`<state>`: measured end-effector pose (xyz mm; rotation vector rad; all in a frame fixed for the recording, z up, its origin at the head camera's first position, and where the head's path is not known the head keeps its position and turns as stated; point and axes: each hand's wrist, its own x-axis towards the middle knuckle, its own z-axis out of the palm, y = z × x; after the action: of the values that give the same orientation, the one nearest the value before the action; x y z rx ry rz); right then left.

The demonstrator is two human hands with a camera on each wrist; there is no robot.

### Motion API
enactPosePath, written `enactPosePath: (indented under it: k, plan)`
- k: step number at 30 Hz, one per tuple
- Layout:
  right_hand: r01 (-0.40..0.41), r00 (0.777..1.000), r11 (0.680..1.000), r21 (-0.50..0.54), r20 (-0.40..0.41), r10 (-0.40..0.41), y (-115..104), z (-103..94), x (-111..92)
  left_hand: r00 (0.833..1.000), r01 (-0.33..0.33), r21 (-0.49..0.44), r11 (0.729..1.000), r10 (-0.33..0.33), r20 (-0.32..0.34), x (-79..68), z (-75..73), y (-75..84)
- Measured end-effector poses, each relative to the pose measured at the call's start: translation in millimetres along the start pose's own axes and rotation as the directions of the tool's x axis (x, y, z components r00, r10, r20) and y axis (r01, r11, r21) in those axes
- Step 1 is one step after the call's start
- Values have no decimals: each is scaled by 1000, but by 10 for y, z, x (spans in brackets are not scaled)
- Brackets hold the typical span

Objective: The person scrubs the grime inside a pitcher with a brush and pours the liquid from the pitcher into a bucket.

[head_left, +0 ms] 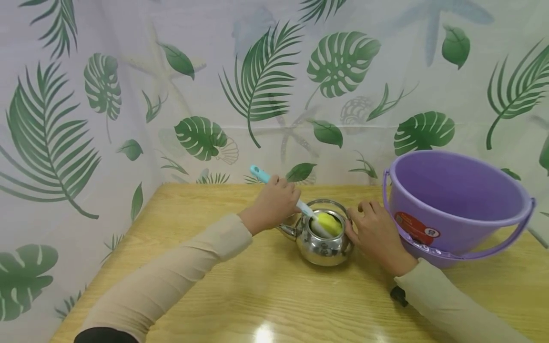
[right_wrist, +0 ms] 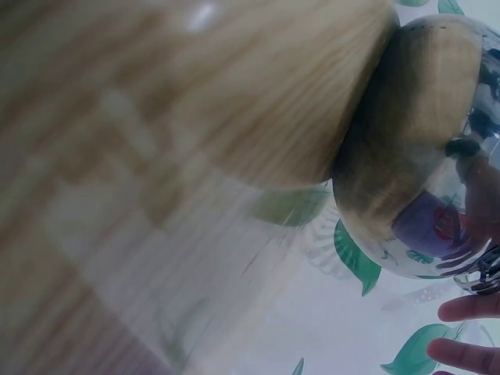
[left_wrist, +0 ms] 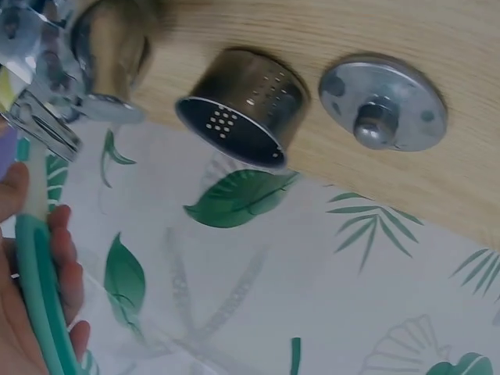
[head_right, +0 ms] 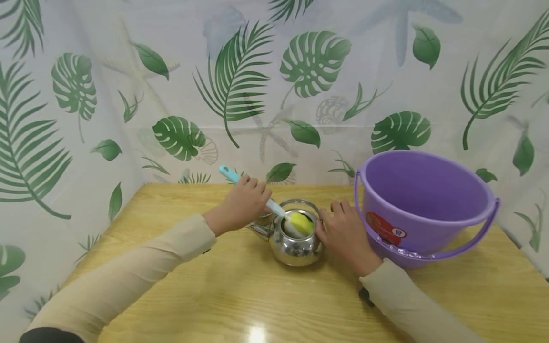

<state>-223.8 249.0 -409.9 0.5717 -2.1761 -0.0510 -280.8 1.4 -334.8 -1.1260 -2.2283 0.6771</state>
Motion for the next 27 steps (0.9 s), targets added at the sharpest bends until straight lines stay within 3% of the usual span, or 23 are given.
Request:
enactPosePath:
  k: [8, 15, 27]
  plan:
    - [-11, 1000, 1000, 13, 14, 11, 2, 17, -21, 995, -100, -116, 988, 100, -11, 114, 75, -157]
    - [-18, 999, 1000, 7, 35, 18, 10, 8, -12, 979, -196, -257, 946, 205, 11, 280, 50, -286]
    - [-16, 999, 1000, 7, 41, 15, 11, 11, -12, 938, -346, -215, 913, 336, -81, 418, -21, -373]
